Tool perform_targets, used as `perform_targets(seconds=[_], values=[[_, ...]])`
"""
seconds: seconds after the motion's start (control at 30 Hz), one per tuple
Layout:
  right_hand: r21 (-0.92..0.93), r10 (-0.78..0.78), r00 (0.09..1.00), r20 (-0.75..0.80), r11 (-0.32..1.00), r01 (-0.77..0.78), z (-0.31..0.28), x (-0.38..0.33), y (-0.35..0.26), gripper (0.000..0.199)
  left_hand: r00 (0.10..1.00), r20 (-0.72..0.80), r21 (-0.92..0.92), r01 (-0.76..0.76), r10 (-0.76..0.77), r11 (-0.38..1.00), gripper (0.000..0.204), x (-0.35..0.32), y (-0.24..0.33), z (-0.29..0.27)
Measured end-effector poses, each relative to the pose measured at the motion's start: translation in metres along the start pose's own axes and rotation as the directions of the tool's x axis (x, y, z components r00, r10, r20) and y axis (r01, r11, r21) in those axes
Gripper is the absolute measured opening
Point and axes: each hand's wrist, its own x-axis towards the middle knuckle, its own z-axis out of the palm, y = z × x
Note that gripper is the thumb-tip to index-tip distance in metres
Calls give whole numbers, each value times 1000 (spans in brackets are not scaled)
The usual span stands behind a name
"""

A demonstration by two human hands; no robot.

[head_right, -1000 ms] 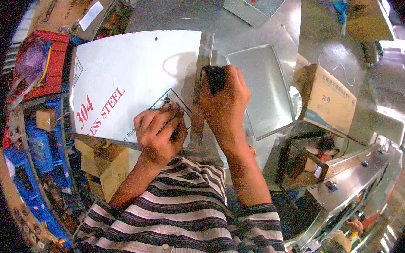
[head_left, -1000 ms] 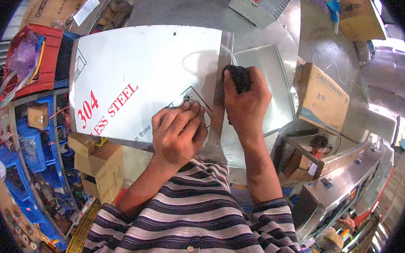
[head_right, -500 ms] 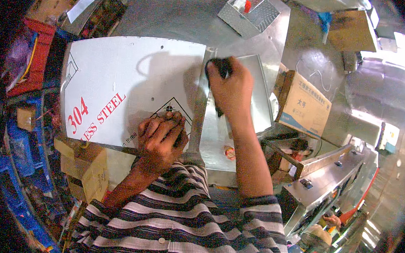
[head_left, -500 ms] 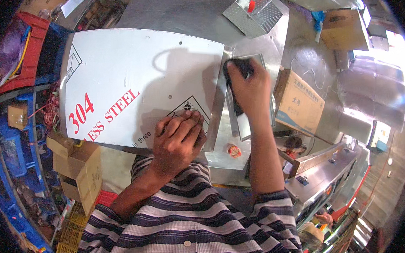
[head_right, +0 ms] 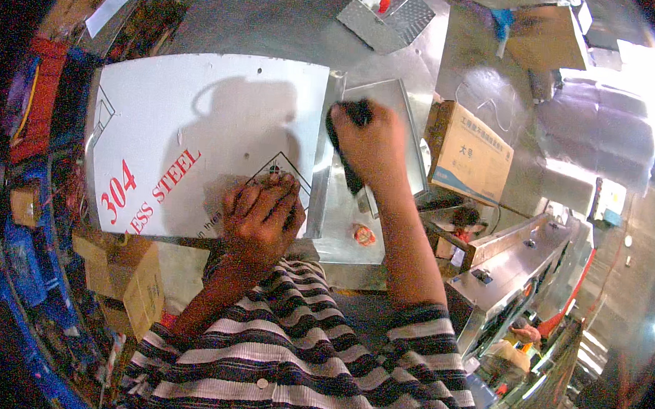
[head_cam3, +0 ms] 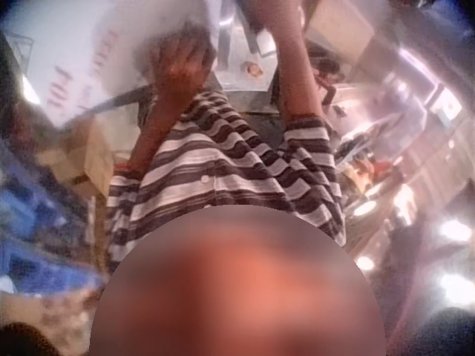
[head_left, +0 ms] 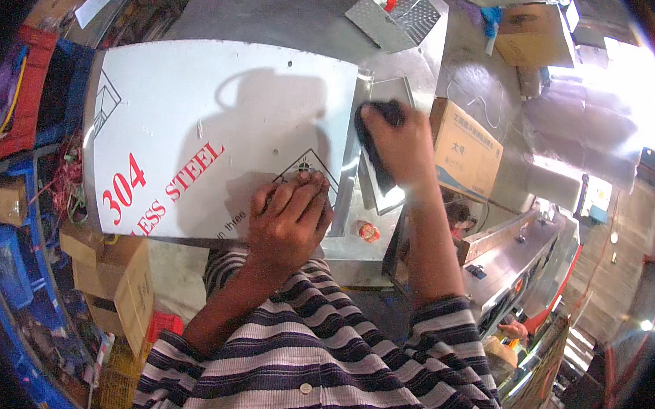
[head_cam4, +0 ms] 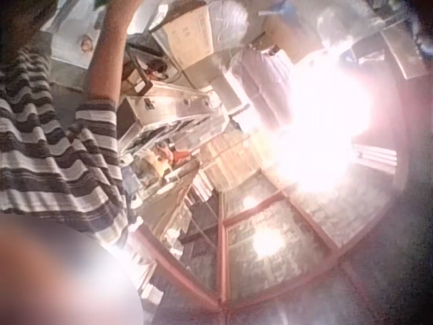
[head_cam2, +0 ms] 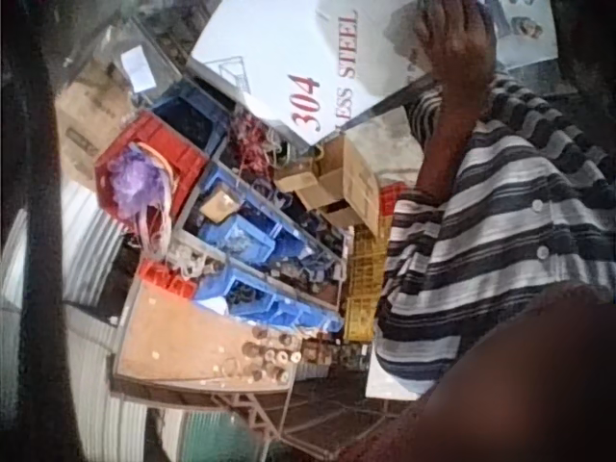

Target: The person uses a small tool to scrape residue from a stainless steel sheet, then wipes the surface with a black cloth. The person flips the sheet to clean the other side and continues wiping until the sheet is set aside.

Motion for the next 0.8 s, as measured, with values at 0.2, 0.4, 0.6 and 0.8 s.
perform_targets(seconds=[0.2,0.4,0.6,0.8], values=[[68,139,984,107,987,-147,-18,14,-14,37,999,-28,3,-26,26,1000,22,2,-1,2],[8,41,998,45,999,-42,-1,-12,-2,37,1000,-11,-49,-3,3,999,26,1,-3,-1],[29,86,996,-21,996,-86,-3,17,-5,41,1000,13,-31,-19,19,999,26,-1,-1,-3],[224,130,991,23,966,-132,2,-10,2,35,1000,-6,-90,-15,15,996,21,-1,-3,-1]])
